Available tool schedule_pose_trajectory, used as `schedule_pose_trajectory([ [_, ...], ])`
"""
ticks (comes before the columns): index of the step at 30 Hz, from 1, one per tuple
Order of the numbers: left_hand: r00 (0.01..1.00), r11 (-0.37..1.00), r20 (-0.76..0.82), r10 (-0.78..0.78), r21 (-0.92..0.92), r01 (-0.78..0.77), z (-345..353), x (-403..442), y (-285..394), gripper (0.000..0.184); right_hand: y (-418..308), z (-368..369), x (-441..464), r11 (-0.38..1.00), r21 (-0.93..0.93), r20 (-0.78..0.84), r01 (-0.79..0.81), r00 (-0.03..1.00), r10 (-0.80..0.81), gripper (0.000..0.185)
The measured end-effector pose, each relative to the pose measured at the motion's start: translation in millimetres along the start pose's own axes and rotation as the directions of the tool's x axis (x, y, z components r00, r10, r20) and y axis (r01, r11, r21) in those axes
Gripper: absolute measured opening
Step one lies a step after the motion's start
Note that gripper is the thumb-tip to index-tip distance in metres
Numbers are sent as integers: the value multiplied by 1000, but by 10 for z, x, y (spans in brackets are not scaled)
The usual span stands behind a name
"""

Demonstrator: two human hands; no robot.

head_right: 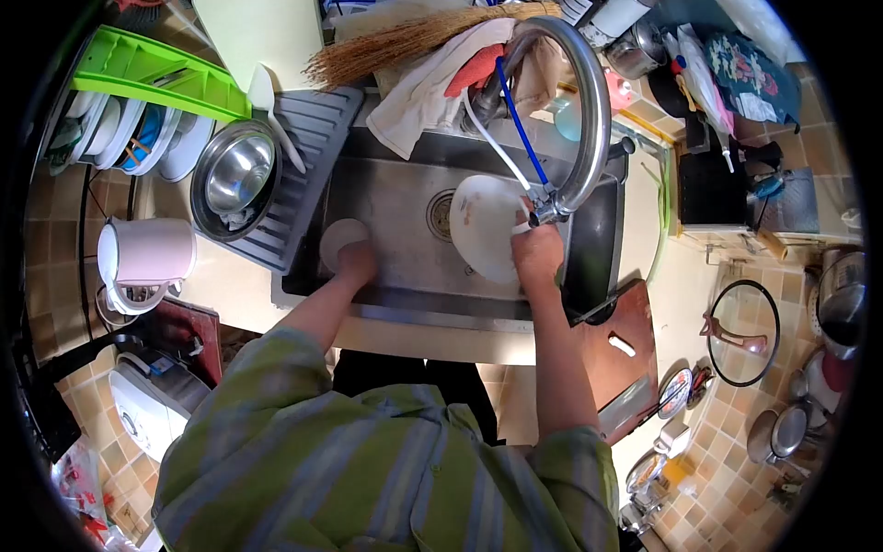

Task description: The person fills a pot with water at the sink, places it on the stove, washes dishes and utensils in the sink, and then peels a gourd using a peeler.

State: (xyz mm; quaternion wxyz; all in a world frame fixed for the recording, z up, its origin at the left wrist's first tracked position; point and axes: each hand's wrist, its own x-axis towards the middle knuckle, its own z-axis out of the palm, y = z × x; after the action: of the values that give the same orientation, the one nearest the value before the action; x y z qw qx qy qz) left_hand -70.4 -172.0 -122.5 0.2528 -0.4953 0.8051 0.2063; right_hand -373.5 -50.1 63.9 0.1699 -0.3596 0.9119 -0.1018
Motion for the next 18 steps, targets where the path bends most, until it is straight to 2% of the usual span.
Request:
schedule_pose_trajectory([
  [3, 998, 977, -53, 41, -205, -51, -225, -38, 208, 32, 811, 650, 183, 875, 477, -116, -79, 982, 152, 46],
  [5, 981, 949, -11, 195, -250, -191, -139, 168, 387, 43, 948, 667, -16, 582, 786, 34, -206, 956, 292, 46],
  [6, 963, 805, 90, 256, -572, -160, -40, 241, 470, 46, 1005, 653, -123, 391, 884, 126, -257, 935, 331, 46],
  [7, 924, 568, 163, 345, -820, -67, -65, 216, 576, 49, 962, 541, -243, 338, 894, 150, -295, 907, 395, 46],
  [9, 883, 209, 241, 404, -963, 168, -249, 11, 907, 44, 911, 311, -484, 227, 904, 205, -361, 835, 511, 46],
  [10, 854, 16, 266, 447, -957, 290, -350, -90, 1092, 42, 1016, 321, -549, 269, 905, 152, -329, 842, 518, 45],
  [13, 852, -315, 128, 507, -893, 322, -360, -84, 1544, 44, 1281, 269, -705, 388, 893, -12, -227, 850, 526, 43],
  [15, 853, -445, 119, 508, -812, 378, -364, -57, 1773, 43, 1336, 144, -816, 455, 877, -116, -153, 853, 510, 41],
  [16, 855, -514, 93, 511, -764, 390, -330, -30, 1853, 43, 1195, 15, -885, 441, 895, -189, -70, 835, 517, 40],
  [18, 859, -624, 51, 510, -665, 410, -314, -15, 1969, 45, 1221, -46, -921, 419, 908, -235, -5, 821, 520, 40],
])
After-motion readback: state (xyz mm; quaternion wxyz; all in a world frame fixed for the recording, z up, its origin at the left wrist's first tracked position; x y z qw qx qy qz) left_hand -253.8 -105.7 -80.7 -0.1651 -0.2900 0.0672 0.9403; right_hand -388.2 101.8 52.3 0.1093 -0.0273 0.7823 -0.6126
